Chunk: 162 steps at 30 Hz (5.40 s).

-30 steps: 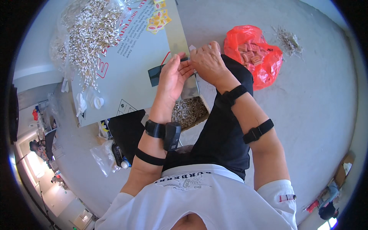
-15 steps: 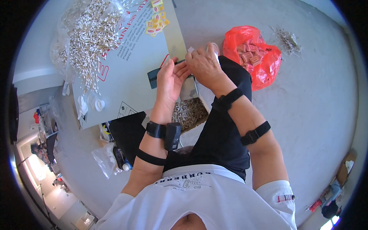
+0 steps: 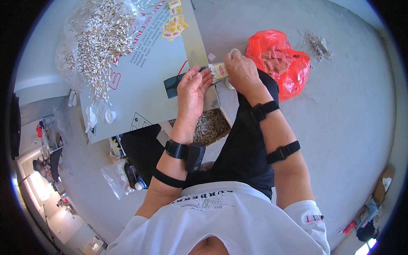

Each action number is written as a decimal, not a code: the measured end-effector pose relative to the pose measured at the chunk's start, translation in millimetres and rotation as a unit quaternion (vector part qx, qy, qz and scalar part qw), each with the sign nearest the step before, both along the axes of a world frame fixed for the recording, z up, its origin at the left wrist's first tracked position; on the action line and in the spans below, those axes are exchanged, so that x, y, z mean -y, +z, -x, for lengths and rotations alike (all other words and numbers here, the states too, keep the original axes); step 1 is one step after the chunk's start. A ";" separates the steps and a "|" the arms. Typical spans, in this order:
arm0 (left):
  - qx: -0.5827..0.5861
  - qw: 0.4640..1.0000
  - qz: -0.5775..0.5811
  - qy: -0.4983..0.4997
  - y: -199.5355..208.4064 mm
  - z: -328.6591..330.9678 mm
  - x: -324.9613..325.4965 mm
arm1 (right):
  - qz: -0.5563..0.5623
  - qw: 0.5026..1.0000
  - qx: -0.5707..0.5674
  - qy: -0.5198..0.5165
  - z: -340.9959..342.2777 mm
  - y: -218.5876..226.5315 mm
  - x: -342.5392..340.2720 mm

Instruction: The recorder is seen picking up and arranging multiple cotton swabs onto a card before sealing them into a small plastic bag.

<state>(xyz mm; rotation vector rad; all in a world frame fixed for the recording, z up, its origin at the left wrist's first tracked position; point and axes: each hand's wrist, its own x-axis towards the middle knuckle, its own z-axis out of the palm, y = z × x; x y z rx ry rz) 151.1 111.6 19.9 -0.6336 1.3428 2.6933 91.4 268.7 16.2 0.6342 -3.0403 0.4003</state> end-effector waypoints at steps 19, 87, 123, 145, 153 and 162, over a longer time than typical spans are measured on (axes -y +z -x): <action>-0.009 0.997 -0.079 0.019 -4.9 3.6 -1.6 | 0.779 0.498 0.272 -0.266 -19.3 -31.9 18.7; -0.352 0.666 0.651 -0.093 45.3 -58.5 92.4 | 0.434 0.900 0.037 0.025 -79.9 44.5 62.5; -0.356 0.612 0.695 -0.127 61.6 -46.8 102.7 | 0.219 0.944 -0.098 0.228 -65.6 64.9 73.6; -0.312 0.686 0.645 -0.123 53.2 -57.4 102.5 | 0.406 0.897 0.073 0.157 -78.0 49.2 77.3; -0.310 0.701 0.634 -0.102 44.2 -57.2 104.6 | 0.410 0.901 0.091 0.112 -80.3 46.8 81.7; -0.306 0.711 0.625 -0.107 43.0 -63.3 102.7 | 0.418 0.896 0.092 0.116 -81.0 45.6 80.6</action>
